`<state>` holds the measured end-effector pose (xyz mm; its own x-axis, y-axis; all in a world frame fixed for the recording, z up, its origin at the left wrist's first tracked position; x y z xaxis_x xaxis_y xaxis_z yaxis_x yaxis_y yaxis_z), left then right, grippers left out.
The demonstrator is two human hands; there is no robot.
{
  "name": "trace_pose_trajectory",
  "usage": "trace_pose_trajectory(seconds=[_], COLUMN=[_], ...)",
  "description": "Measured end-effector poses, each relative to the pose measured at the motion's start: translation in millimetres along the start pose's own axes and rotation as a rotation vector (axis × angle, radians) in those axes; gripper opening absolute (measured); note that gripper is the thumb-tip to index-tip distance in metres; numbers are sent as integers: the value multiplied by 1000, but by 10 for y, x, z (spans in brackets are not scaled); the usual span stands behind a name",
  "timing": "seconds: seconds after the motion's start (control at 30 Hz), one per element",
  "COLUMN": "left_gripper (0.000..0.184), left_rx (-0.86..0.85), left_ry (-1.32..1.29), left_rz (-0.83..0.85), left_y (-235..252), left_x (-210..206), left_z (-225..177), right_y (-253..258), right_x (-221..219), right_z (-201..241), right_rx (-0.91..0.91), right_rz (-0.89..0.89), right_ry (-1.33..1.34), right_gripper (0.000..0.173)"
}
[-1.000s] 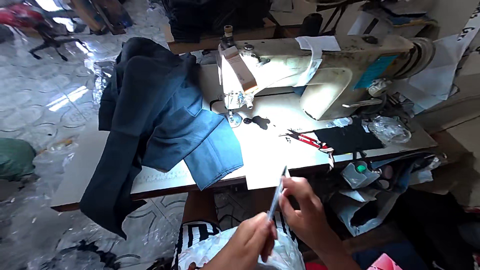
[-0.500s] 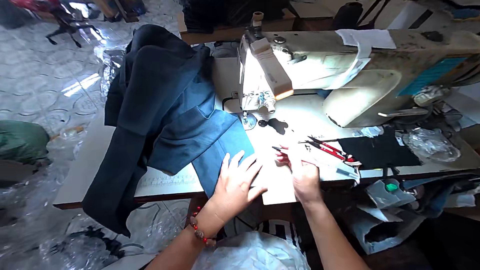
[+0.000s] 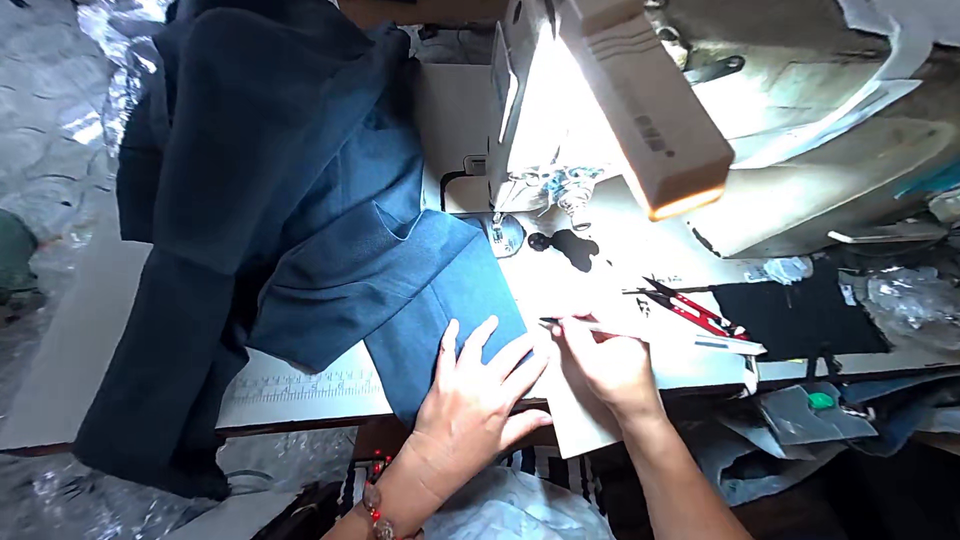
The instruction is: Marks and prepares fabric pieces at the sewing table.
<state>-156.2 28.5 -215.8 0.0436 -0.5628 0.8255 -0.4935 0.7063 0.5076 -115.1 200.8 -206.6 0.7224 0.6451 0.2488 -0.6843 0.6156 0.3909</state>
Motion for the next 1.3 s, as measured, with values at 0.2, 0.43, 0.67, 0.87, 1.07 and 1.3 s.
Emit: trace_pose_trajectory(seconds=[0.2,0.43,0.67,0.87,1.07,1.3], left_gripper=[54,55,54,54,52,52], left_rx=[8,7,-3,-11,-9,-6], left_ry=[12,18,30,26,27,31], left_rz=[-22,-15,-13,-16,-12,-8], left_y=[2,3,-9,-13,-17,-15], left_x=[-10,-11,-22,-24,-29,-29], left_z=[3,3,3,7,10,9], right_y=[-13,-10,-4,0,13,-4], right_x=[-26,-59,-55,-59,-41,-49], right_z=[20,35,30,39,33,25], right_rx=[22,3,19,-1,6,10], right_rz=[55,82,104,103,56,47], right_ry=[12,17,-12,25,38,5], right_gripper=[12,11,10,10,11,11])
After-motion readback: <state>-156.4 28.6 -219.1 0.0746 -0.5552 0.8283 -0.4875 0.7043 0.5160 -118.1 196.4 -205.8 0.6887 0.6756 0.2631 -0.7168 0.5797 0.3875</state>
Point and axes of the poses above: each hand's wrist, its own y-axis towards the middle knuckle, its own x-axis out of the back of the hand, z = x × y, the point moved 3 cm from there along y, towards the middle knuckle, and after that the axes turned 10 degrees about -z, right-handed, at the moved point
